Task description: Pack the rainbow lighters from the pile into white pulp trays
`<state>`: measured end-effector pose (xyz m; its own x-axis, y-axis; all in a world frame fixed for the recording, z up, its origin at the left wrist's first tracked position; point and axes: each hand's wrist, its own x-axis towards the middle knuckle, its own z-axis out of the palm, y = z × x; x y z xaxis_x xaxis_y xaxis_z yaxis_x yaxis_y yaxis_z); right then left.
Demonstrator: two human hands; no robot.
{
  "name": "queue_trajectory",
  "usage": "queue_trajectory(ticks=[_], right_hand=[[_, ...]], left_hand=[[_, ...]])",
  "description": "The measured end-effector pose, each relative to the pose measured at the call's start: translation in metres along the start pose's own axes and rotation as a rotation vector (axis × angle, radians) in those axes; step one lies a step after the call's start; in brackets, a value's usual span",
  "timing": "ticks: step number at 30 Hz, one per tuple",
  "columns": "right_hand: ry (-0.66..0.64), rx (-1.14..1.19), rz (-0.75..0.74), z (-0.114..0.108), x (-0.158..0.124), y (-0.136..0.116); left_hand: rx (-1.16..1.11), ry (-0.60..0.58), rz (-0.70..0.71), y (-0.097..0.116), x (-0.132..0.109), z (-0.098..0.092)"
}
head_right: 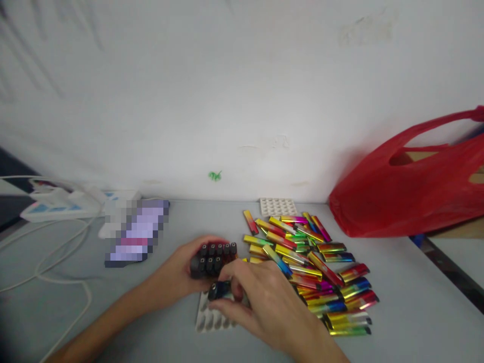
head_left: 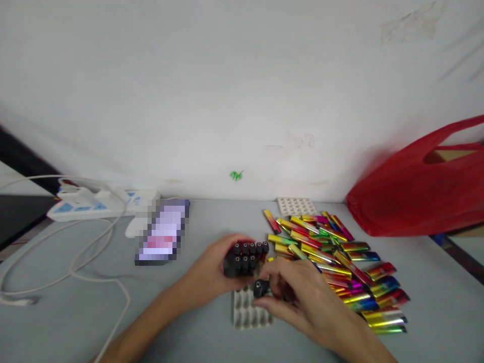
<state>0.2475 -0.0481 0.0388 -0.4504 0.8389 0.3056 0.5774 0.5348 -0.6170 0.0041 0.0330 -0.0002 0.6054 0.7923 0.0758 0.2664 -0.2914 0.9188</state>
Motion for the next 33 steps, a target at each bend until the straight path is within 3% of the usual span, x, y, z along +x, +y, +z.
queue_trajectory(ticks=[6, 33], right_hand=[[0.213, 0.054, 0.005, 0.003, 0.001, 0.005], [0.163, 0.011, 0.013, 0.004, 0.005, 0.011]], left_hand=[[0.039, 0.006, 0.01, 0.001, -0.001, 0.0], [0.056, 0.01, 0.01, 0.0, 0.0, -0.001]])
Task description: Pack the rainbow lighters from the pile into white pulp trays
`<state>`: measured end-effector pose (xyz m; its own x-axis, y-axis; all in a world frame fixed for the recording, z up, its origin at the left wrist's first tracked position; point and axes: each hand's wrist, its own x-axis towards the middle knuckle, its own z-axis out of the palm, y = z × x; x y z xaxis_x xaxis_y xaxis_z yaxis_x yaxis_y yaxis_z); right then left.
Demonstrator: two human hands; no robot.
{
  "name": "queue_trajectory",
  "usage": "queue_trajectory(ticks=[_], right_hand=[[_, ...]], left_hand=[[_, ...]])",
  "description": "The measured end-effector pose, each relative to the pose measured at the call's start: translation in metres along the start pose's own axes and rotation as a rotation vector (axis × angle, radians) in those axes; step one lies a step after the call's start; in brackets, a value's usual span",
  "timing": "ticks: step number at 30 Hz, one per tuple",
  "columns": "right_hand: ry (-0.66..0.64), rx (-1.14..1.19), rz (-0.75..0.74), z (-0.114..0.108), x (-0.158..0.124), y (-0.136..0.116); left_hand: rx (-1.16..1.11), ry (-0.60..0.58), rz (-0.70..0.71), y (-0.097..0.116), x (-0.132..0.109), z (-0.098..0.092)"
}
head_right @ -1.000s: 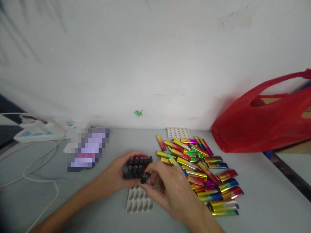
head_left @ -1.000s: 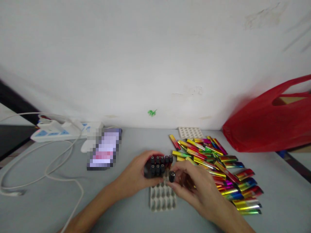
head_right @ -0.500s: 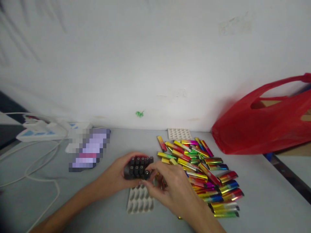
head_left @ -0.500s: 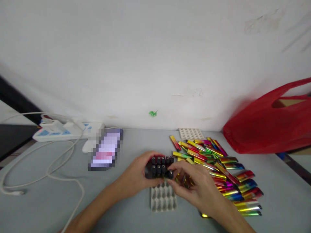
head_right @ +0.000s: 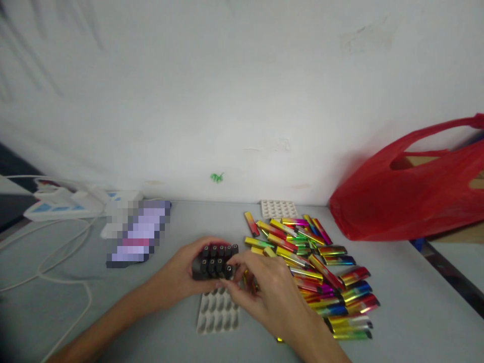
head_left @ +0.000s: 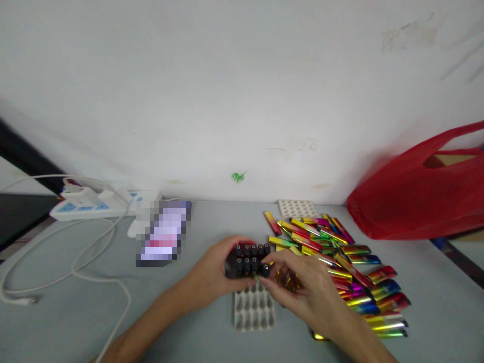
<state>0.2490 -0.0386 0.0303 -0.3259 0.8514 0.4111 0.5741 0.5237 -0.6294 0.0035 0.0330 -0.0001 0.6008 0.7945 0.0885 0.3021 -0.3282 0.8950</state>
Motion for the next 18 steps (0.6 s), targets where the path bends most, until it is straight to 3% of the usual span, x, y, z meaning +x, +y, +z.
queue_trajectory(ticks=[7, 10, 12, 14, 18], right_hand=[[-0.006, 0.086, 0.073, 0.003, 0.0, -0.002], [0.098, 0.105, 0.156, 0.002, 0.001, -0.001], [0.228, -0.084, 0.256, 0.0, 0.003, 0.002], [0.275, -0.37, 0.38, -0.004, 0.005, 0.008], [0.118, -0.768, 0.51, -0.008, 0.008, 0.016]], left_hand=[[0.007, 0.003, -0.007, 0.0, 0.0, 0.001], [-0.005, -0.013, -0.032, 0.002, -0.001, 0.0], [0.002, -0.014, -0.048, 0.004, -0.001, -0.001], [0.012, -0.008, -0.054, 0.006, 0.0, -0.001], [0.02, 0.001, -0.055, 0.007, 0.0, -0.001]])
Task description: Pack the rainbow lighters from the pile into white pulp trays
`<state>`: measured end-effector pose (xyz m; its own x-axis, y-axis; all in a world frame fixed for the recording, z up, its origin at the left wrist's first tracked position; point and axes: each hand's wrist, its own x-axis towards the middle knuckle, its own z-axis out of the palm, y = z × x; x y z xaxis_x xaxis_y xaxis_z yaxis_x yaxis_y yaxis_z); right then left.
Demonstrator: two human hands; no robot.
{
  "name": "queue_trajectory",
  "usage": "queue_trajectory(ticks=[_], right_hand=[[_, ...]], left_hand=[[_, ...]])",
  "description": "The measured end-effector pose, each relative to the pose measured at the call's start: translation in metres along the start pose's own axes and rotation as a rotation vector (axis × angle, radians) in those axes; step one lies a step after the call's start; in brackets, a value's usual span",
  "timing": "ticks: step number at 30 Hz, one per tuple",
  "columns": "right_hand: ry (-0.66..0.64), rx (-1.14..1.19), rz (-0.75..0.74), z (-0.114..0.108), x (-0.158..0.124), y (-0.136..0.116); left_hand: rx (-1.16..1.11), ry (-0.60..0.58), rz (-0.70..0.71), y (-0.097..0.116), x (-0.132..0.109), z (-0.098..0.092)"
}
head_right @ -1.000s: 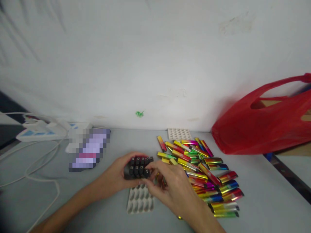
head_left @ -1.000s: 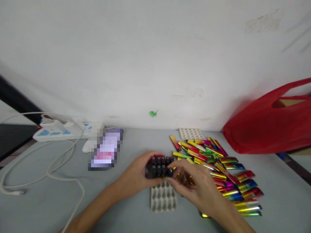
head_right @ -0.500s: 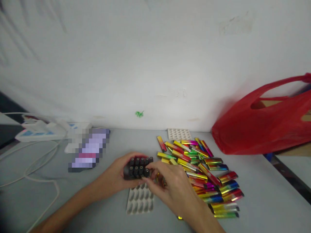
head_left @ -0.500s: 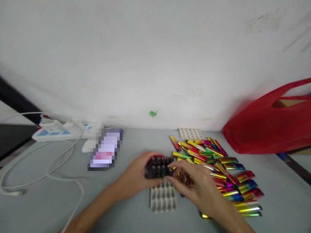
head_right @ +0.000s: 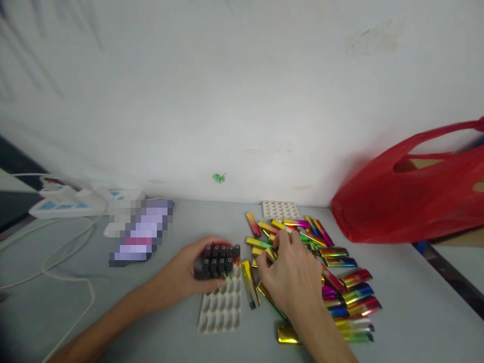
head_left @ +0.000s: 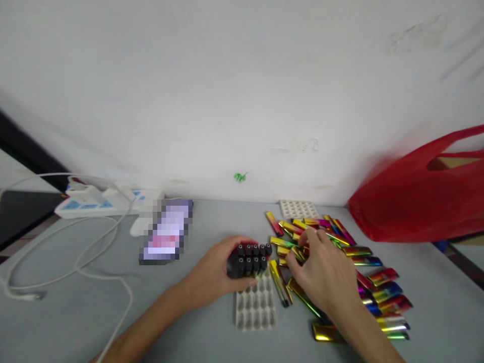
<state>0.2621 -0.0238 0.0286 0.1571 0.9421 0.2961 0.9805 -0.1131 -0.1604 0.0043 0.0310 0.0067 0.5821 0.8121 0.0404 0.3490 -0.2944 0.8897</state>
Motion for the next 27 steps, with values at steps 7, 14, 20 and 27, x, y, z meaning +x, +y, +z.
queue_trajectory(ticks=[7, 14, 20, 27], right_hand=[[-0.017, -0.043, -0.094, 0.0044, -0.0034, -0.0017], [-0.081, 0.277, -0.056, 0.0064, -0.0012, 0.0019], [-0.154, 0.935, 0.146, 0.0051, 0.0012, -0.0002], [-0.372, 1.513, 0.388, 0.0012, 0.0047, -0.0064]], left_hand=[[0.007, -0.001, 0.014, -0.0026, -0.0004, 0.0007], [0.026, 0.009, 0.013, -0.003, -0.0001, 0.0006], [0.074, 0.017, 0.033, 0.0004, -0.0004, 0.0004], [0.123, 0.052, 0.056, 0.0052, -0.0001, 0.0012]])
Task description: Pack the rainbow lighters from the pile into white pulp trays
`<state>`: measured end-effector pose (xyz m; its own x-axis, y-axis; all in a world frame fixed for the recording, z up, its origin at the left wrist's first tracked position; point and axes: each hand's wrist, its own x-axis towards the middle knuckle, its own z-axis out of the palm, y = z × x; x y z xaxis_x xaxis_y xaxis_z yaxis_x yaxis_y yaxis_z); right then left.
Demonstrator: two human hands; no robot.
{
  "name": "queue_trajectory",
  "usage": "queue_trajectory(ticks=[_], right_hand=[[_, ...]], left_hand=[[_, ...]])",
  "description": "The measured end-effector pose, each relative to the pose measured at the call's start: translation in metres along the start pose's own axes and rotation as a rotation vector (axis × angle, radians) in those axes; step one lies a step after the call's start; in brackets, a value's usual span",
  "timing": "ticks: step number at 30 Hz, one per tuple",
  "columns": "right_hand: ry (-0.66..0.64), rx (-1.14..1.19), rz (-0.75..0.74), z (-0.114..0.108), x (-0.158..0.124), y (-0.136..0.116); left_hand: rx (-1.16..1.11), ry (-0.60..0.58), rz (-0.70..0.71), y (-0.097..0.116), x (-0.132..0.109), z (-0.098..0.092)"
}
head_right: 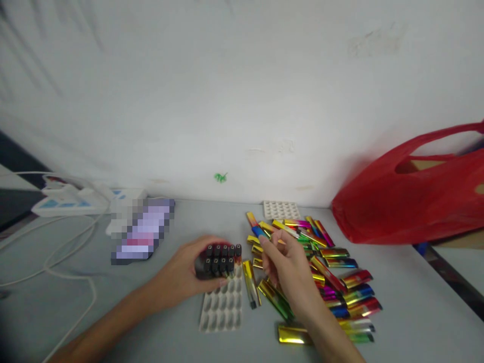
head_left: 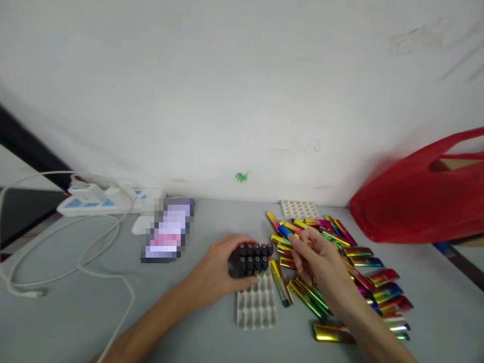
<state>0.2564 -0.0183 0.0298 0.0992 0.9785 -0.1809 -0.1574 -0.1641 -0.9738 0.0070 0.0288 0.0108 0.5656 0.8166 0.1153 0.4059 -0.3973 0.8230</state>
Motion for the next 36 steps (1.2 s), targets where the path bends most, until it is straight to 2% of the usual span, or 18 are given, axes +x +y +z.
queue_trajectory(ticks=[8, 16, 21, 27, 36], right_hand=[[-0.103, 0.332, 0.22, 0.002, -0.007, -0.017], [-0.24, 0.435, 0.277, 0.003, -0.009, -0.006], [-0.261, 0.36, 0.369, 0.004, -0.009, -0.005], [-0.307, 0.318, 0.308, 0.007, -0.012, -0.006], [-0.402, 0.536, 0.329, 0.003, -0.008, 0.0]], left_hand=[[0.001, 0.019, -0.002, 0.006, 0.001, -0.002], [-0.006, -0.002, -0.003, 0.001, 0.001, -0.001], [-0.001, -0.006, 0.009, -0.001, 0.001, 0.0], [-0.009, -0.012, 0.005, -0.002, 0.0, 0.0], [-0.005, -0.009, 0.011, -0.001, 0.0, 0.0]])
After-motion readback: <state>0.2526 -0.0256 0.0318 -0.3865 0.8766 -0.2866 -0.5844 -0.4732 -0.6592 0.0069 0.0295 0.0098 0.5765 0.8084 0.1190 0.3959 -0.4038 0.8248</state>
